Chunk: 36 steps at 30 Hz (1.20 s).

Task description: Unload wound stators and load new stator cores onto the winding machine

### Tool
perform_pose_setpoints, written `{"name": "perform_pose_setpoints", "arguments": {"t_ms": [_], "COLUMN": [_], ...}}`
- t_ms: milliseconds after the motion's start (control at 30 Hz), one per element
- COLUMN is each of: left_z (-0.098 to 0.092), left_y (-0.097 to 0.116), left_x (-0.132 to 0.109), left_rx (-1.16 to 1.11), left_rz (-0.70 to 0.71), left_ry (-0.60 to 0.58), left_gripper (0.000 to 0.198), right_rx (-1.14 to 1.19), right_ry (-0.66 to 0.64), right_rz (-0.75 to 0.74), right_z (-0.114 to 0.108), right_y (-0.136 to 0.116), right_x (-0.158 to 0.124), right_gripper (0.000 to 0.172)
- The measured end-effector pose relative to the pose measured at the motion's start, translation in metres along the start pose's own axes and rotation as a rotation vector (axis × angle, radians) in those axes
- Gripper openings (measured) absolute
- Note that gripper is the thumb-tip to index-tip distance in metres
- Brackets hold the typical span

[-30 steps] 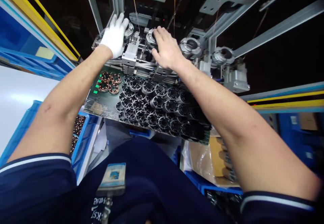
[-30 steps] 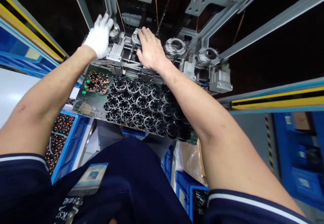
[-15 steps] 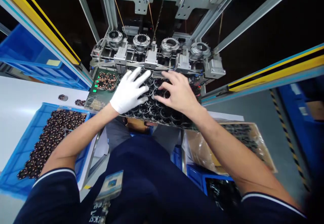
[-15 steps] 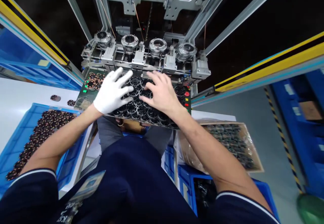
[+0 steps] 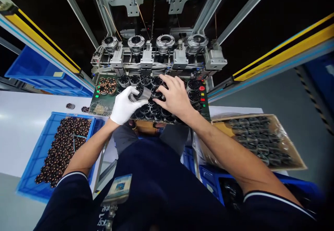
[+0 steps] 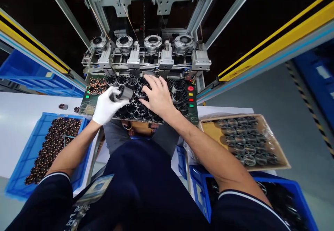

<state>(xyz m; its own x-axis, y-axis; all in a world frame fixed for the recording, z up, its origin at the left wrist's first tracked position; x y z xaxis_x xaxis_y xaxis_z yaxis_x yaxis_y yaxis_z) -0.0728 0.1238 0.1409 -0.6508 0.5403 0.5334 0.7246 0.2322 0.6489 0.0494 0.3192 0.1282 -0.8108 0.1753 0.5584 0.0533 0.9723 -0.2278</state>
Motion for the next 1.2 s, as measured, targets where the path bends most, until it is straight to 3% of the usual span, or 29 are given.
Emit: {"name": "perform_pose_setpoints", "arguments": {"t_ms": [133,233,300,367,467,533,633,767,1000,1100,1200], "left_z": [-0.015,-0.023,-0.03,-0.037,-0.041,-0.038,-0.029,-0.022,0.0,0.004,-0.001], "left_y": [0.02,0.041,0.053,0.063,0.074,0.077,0.074,0.071,0.059,0.052,0.043], "left_x": [-0.011,-0.014,-0.014,-0.013,-0.01,-0.007,-0.002,0.006,0.017,0.033,0.069], "left_rx": [-0.498,-0.677,-0.679,-0.692,-0.68,-0.63,-0.583,-0.588,-0.767,-0.681,-0.575], "left_rz": [-0.094,-0.056,-0.042,-0.041,-0.001,0.047,0.059,0.039,-0.145,-0.089,-0.03], "left_ry": [0.076,-0.027,-0.068,-0.052,0.029,0.05,-0.005,-0.046,-0.071,-0.114,-0.132], "left_gripper": [0.064,0.085,0.078,0.056,0.044,0.057,0.084,0.075,0.039,0.051,0.068], "right_rx": [0.07,0.324,0.568,0.805,1.075,1.153,1.148,1.155,1.22,1.182,1.077], "right_ry": [0.037,0.211,0.316,0.389,0.398,0.336,0.275,0.316,0.333,0.328,0.351], "right_rz": [-0.004,0.052,0.142,0.253,0.389,0.455,0.538,0.566,0.595,0.599,0.505], "right_z": [-0.005,-0.037,-0.064,-0.086,-0.104,-0.106,-0.101,-0.095,-0.081,-0.08,-0.093], "right_y": [-0.007,-0.022,-0.032,-0.041,-0.052,-0.055,-0.052,-0.042,-0.034,-0.019,0.017], "right_x": [-0.002,-0.004,-0.006,-0.008,-0.01,-0.011,-0.015,-0.017,-0.01,-0.003,0.02], "right_gripper": [0.003,0.004,0.014,0.029,0.053,0.063,0.064,0.063,0.059,0.06,0.06]}}
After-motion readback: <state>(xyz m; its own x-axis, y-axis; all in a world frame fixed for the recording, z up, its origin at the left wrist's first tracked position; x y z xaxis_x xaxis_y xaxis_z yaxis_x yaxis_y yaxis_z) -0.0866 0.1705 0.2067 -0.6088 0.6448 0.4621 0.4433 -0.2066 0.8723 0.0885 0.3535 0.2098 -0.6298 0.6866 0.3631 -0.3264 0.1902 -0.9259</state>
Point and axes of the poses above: each hand's wrist, its own x-axis towards the middle knuckle, its own z-axis out of the palm, y = z × x, the point moved 6 cm from there along x, towards the middle knuckle, and after that the axes turned 13 degrees about y, right-handed, at the moved point
